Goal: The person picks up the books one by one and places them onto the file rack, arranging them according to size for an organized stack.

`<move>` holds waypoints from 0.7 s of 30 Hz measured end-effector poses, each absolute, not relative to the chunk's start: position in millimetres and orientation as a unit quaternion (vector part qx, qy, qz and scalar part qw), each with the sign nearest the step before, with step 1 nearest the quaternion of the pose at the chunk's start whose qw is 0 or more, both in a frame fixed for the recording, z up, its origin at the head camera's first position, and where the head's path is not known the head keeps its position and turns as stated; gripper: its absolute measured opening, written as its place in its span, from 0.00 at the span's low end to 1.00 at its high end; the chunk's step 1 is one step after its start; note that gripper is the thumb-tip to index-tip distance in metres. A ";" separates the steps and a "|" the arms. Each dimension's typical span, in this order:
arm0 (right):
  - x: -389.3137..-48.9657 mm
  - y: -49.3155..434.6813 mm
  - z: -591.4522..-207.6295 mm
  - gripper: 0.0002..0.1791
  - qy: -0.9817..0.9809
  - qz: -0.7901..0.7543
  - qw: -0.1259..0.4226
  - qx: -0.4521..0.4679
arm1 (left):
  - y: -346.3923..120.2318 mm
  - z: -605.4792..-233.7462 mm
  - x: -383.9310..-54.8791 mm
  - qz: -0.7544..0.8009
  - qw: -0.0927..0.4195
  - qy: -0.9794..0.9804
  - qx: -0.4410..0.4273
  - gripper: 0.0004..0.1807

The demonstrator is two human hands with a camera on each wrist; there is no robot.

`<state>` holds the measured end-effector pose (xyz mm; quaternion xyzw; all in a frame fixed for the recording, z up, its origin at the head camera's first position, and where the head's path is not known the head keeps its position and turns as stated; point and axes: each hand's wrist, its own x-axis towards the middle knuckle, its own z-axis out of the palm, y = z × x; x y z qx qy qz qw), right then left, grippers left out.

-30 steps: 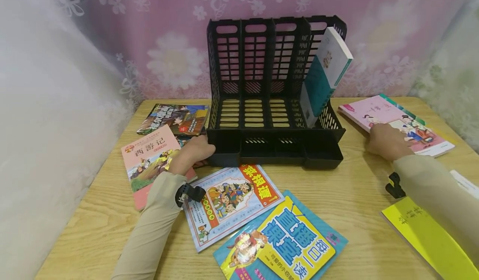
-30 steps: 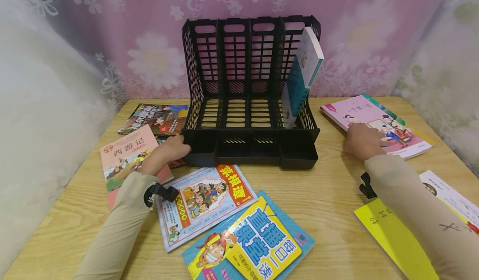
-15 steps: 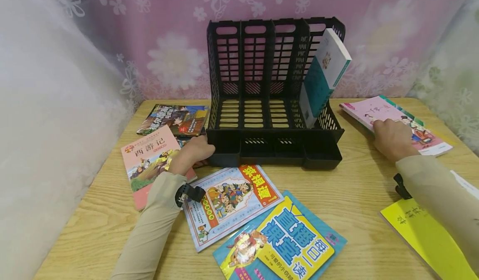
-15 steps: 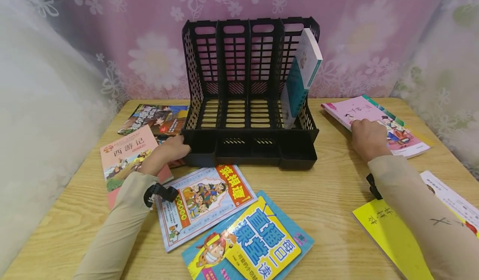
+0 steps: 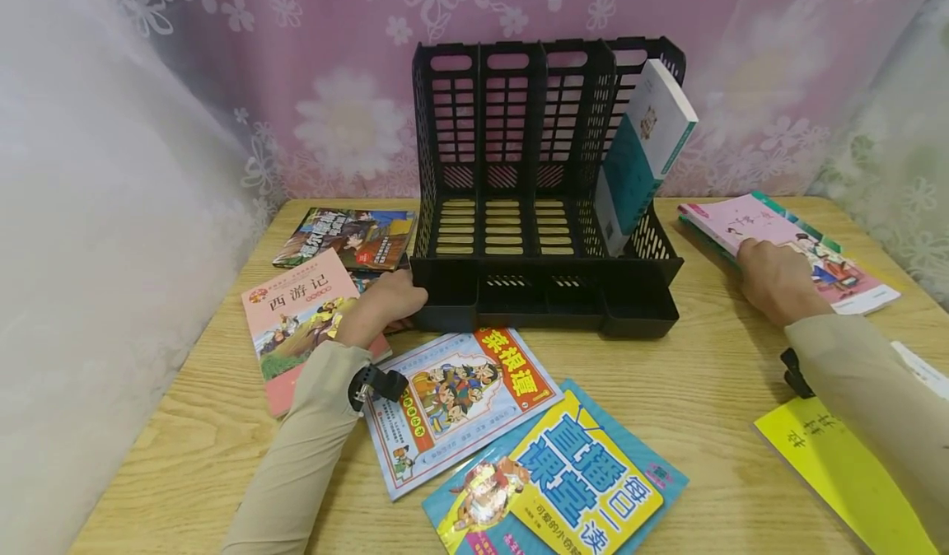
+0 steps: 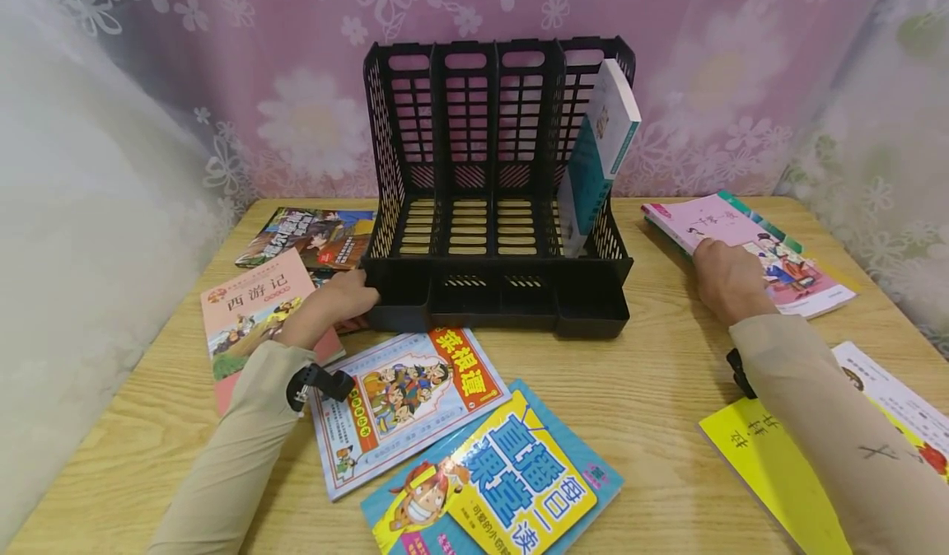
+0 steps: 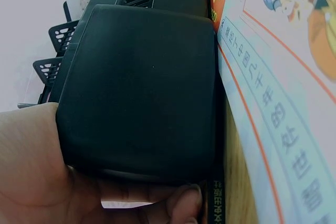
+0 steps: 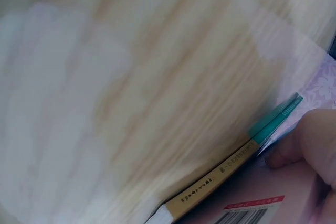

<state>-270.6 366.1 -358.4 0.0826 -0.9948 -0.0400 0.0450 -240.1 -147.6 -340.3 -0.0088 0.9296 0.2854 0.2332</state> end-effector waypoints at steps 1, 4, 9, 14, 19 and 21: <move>-269.9 366.4 -358.0 0.10 -0.995 -0.036 0.048 0.080 | -147.5 -340.3 -240.3 0.284 0.233 0.930 -0.010 0.37; -268.3 367.1 -356.9 0.08 -0.996 -0.027 0.057 0.070 | -147.7 -340.7 -240.7 0.284 0.235 0.930 -0.011 0.37; -267.7 366.8 -354.1 0.10 -0.995 -0.012 0.085 0.042 | -149.1 -341.4 -241.1 0.282 0.230 0.931 -0.012 0.37; -265.0 369.7 -351.1 0.13 -0.992 0.012 0.126 0.017 | -149.2 -341.0 -241.3 0.282 0.229 0.931 -0.023 0.36; -257.2 379.3 -341.5 0.16 -0.989 0.047 0.143 0.001 | -147.5 -339.7 -240.4 0.286 0.229 0.930 -0.020 0.36; -256.9 380.1 -334.3 0.16 -0.986 0.055 0.157 -0.008 | -148.5 -338.3 -240.3 0.286 0.226 0.931 -0.018 0.36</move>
